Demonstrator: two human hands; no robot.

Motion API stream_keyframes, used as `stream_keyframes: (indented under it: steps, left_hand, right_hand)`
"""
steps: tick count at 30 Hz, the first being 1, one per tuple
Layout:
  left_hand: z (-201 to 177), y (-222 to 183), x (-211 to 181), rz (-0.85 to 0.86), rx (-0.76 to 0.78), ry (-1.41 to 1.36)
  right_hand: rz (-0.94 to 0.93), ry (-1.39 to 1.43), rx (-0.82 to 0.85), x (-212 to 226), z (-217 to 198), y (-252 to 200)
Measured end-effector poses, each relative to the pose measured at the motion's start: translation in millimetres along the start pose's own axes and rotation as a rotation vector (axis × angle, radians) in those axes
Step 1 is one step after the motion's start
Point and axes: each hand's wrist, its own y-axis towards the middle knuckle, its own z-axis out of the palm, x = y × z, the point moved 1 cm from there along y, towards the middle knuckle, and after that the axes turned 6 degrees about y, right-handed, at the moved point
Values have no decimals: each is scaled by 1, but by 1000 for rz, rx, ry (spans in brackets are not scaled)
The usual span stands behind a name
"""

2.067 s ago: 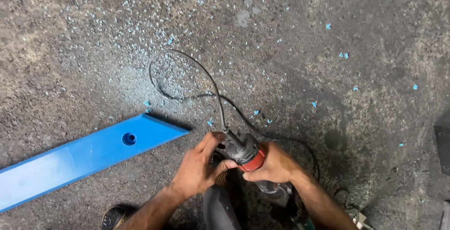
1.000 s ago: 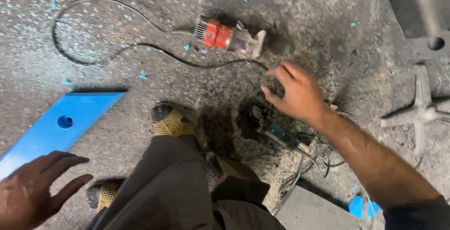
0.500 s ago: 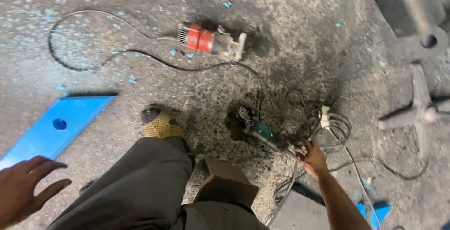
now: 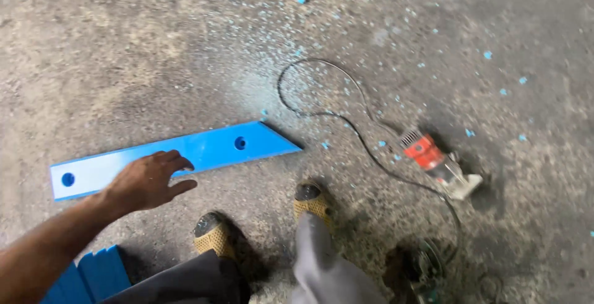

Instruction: Trimming and sanding the edges of blue plastic components using a router and an angle grinder.

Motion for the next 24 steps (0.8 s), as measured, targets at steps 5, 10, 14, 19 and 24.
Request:
stream_keyframes:
  steps: [5,10,14,19,24]
  left_hand:
    - [54,26,12,-76,-149,-183]
    - [101,68,34,-61,-476,-171]
    - [112,87,46,-62,-378,-255]
    - [106,86,27,-14,-341,-279]
    - [116,90,2,10,-502,-377]
  right_hand:
    - [-168,-32,-300,219,-107,70]
    - [-439,-49,-35,550,-207,84]
    - [-646,-143,107,681,-211,118]
    - [-810,-445,172,737,-212,145]
    - [-893,-619,197,763,-230,143]
